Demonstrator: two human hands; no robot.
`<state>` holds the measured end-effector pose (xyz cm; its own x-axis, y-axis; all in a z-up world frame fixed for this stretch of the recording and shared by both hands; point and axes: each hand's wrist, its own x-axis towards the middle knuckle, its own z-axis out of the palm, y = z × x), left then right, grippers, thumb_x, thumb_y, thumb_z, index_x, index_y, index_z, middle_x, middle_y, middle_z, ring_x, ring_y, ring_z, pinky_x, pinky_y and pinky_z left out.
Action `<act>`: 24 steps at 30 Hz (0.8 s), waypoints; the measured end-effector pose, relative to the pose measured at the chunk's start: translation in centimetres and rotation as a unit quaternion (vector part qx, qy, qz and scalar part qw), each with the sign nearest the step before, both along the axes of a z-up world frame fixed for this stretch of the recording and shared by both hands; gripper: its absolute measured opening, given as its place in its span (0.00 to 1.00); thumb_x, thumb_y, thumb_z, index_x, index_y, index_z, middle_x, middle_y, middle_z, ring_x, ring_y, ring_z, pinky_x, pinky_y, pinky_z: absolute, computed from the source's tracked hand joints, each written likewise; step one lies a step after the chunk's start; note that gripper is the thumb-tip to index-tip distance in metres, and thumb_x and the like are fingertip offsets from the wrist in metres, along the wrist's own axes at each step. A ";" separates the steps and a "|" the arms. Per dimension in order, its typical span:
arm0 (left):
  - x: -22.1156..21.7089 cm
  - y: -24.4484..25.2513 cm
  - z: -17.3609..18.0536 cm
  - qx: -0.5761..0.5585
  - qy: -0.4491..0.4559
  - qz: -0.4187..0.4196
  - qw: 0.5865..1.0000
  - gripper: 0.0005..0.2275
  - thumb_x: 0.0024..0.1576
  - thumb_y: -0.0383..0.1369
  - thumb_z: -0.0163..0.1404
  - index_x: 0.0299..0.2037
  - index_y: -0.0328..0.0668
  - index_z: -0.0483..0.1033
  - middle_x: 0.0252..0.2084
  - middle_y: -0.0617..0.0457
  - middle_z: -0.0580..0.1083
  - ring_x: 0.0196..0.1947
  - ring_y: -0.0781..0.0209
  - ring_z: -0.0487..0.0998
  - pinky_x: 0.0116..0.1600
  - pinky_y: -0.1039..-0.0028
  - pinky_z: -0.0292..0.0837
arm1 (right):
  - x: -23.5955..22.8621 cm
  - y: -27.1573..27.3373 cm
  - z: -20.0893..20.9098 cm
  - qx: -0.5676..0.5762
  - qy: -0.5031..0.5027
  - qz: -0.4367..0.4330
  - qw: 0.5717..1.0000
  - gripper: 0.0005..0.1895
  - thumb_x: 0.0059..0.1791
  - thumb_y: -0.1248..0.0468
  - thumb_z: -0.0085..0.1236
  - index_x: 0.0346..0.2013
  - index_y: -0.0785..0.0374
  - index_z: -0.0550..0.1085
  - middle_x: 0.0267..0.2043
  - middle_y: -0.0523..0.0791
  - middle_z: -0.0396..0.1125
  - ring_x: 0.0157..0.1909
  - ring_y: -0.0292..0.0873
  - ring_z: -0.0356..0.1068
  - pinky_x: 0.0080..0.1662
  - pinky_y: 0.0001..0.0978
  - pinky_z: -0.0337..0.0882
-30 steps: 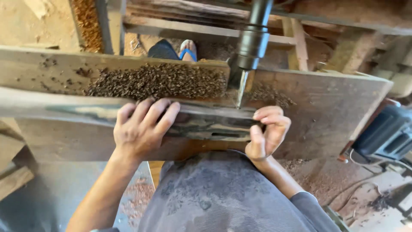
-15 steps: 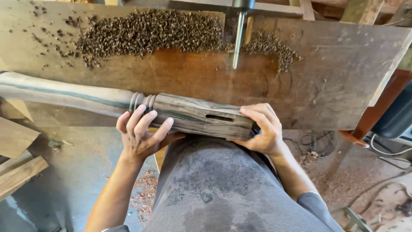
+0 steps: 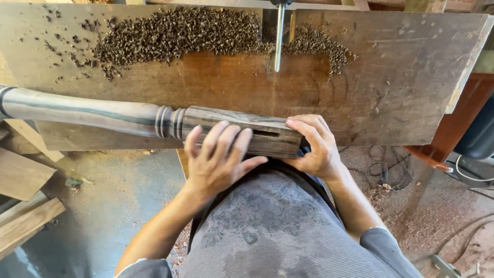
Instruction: The person holds a carved wooden furniture leg against a drill press table and drills a series of holes into its rectangular section, repositioning the workpiece between holes and brushing away shavings. They lift the leg to check the drilled slots, then continue drilling more holes along it.
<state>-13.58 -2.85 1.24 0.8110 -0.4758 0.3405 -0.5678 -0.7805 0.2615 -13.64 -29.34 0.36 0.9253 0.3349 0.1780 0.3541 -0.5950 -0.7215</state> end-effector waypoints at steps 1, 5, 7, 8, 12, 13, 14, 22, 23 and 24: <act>0.0 -0.1 0.1 0.000 0.001 0.000 1.000 0.27 0.61 0.61 0.53 0.57 0.50 0.77 0.56 0.53 0.70 0.62 0.57 0.68 0.70 0.53 0.50 | -0.2 -0.1 -0.1 0.000 0.001 0.000 1.000 0.40 0.34 0.61 0.78 0.56 0.66 0.69 0.55 0.52 0.69 0.55 0.56 0.71 0.55 0.45 0.72; 1.2 1.5 0.1 -0.042 -0.019 -0.132 0.990 0.23 0.57 0.53 0.58 0.62 0.64 0.73 0.61 0.57 0.70 0.65 0.60 0.67 0.73 0.55 0.50 | -0.2 0.0 0.3 -0.019 0.010 -0.004 1.000 0.42 0.34 0.62 0.78 0.60 0.65 0.68 0.56 0.53 0.69 0.56 0.56 0.70 0.57 0.45 0.72; 2.2 3.9 0.5 -0.066 -0.019 -0.153 0.986 0.25 0.56 0.52 0.59 0.63 0.67 0.71 0.62 0.58 0.69 0.66 0.60 0.66 0.74 0.56 0.49 | -0.1 0.2 0.6 -0.025 0.020 -0.008 0.999 0.44 0.35 0.61 0.79 0.62 0.67 0.67 0.56 0.53 0.69 0.56 0.56 0.70 0.57 0.45 0.72; 2.8 5.6 1.0 -0.059 0.055 -0.075 0.994 0.34 0.49 0.57 0.61 0.65 0.58 0.68 0.62 0.50 0.67 0.66 0.50 0.64 0.73 0.50 0.47 | 0.0 0.2 0.5 -0.025 0.011 -0.006 1.000 0.45 0.34 0.60 0.78 0.62 0.68 0.67 0.55 0.53 0.70 0.56 0.56 0.71 0.57 0.46 0.72; 3.7 12.4 0.1 0.042 0.128 0.069 0.989 0.47 0.41 0.57 0.66 0.70 0.47 0.64 0.65 0.45 0.68 0.69 0.45 0.65 0.74 0.44 0.44 | 0.2 0.7 0.8 -0.035 -0.008 -0.017 0.999 0.41 0.34 0.57 0.81 0.56 0.67 0.72 0.51 0.51 0.73 0.53 0.52 0.73 0.57 0.40 0.74; 3.8 13.4 -0.3 0.041 0.125 0.083 0.988 0.47 0.41 0.57 0.66 0.70 0.47 0.64 0.65 0.45 0.68 0.69 0.45 0.65 0.74 0.44 0.44 | 0.4 0.6 0.9 -0.033 -0.011 -0.004 0.999 0.41 0.34 0.57 0.81 0.56 0.67 0.72 0.51 0.51 0.73 0.53 0.52 0.73 0.57 0.40 0.74; 3.9 14.4 -0.6 0.056 0.111 0.076 0.989 0.44 0.45 0.56 0.66 0.72 0.48 0.64 0.64 0.47 0.69 0.69 0.48 0.65 0.75 0.46 0.45 | 0.4 0.5 1.2 0.006 0.037 -0.024 0.999 0.42 0.35 0.55 0.80 0.58 0.68 0.71 0.51 0.51 0.73 0.53 0.47 0.73 0.57 0.37 0.73; 4.8 13.6 0.8 0.011 0.084 0.044 0.995 0.36 0.47 0.52 0.65 0.67 0.52 0.70 0.60 0.51 0.71 0.66 0.51 0.68 0.73 0.47 0.50 | 0.1 0.0 1.0 0.104 0.159 -0.057 0.980 0.42 0.38 0.53 0.79 0.60 0.69 0.71 0.50 0.45 0.73 0.53 0.35 0.72 0.58 0.30 0.72; 4.7 13.4 0.8 0.009 0.076 0.046 0.996 0.36 0.46 0.50 0.66 0.67 0.51 0.71 0.60 0.50 0.71 0.66 0.51 0.68 0.72 0.47 0.51 | -0.2 0.1 1.0 0.089 0.151 -0.062 0.983 0.42 0.37 0.54 0.80 0.60 0.69 0.72 0.48 0.45 0.73 0.51 0.35 0.71 0.57 0.30 0.72; 4.2 13.5 0.8 0.009 0.066 0.061 0.996 0.36 0.46 0.47 0.66 0.66 0.50 0.71 0.61 0.50 0.71 0.66 0.50 0.69 0.71 0.48 0.52 | 0.3 0.4 0.7 0.075 0.142 -0.054 0.986 0.42 0.36 0.54 0.80 0.59 0.69 0.72 0.47 0.45 0.73 0.50 0.36 0.71 0.55 0.30 0.72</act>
